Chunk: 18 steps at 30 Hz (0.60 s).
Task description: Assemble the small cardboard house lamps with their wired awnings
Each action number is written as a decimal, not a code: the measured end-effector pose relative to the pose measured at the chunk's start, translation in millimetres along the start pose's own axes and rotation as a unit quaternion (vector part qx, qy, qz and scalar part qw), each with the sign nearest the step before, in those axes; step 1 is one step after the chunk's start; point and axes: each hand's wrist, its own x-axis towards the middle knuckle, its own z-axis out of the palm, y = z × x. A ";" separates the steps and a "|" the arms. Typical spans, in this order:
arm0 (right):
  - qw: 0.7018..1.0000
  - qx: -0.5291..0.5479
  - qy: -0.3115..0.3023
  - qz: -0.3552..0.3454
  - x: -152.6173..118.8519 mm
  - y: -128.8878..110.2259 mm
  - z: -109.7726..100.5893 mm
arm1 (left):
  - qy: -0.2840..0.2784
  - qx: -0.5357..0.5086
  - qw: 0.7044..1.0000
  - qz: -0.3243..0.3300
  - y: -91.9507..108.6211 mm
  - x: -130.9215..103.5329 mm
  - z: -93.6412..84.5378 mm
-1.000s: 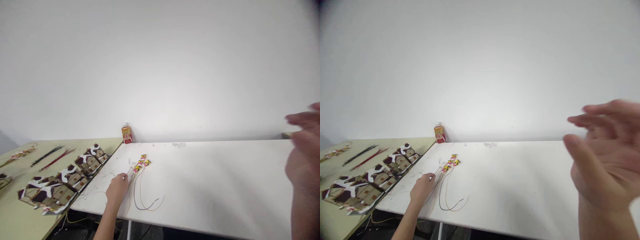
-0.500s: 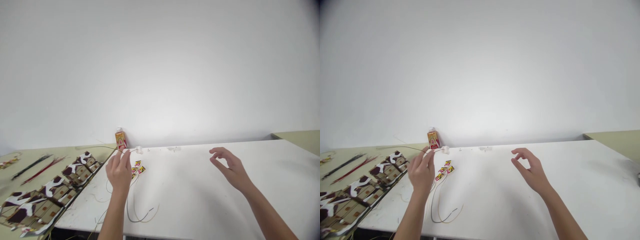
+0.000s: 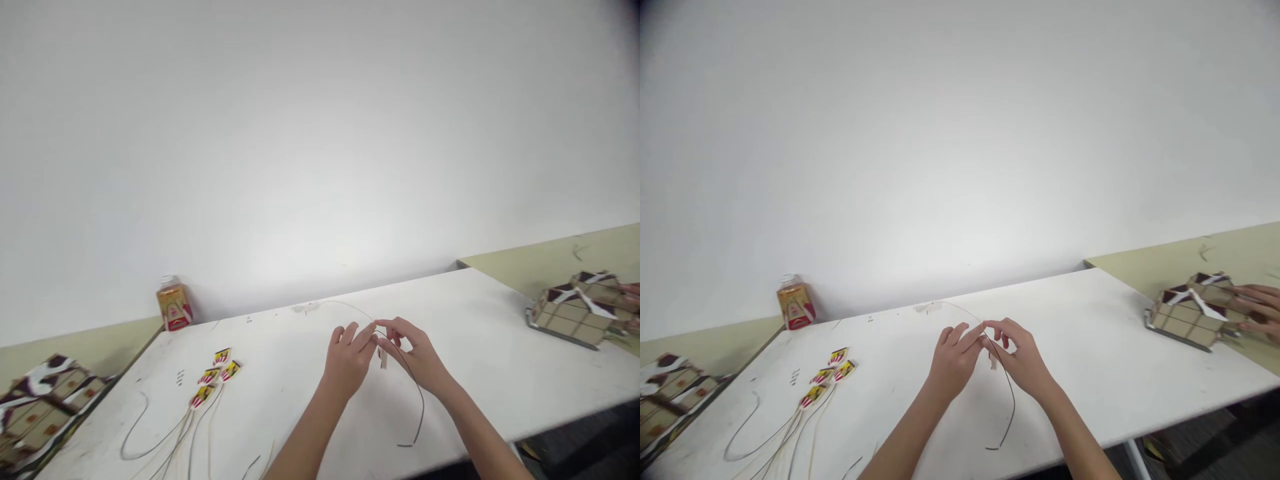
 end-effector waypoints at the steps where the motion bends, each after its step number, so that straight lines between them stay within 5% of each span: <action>1: 1.000 -0.004 0.007 -0.001 -1.9 2.7 -2.7 | 0.002 -0.012 1.000 0.008 4.9 0.3 5.0; 7: 0.999 0.015 -0.005 0.044 -7.3 3.9 -19.9 | -0.001 -0.061 0.996 0.059 22.9 -7.3 18.4; 13: 0.981 0.155 -0.057 0.098 -14.2 11.4 -39.8 | 0.000 -0.086 0.994 0.062 28.4 -20.9 22.0; 18: 0.970 0.228 0.051 0.071 -25.0 19.8 -46.7 | -0.021 -0.112 0.991 0.068 36.2 -17.7 16.3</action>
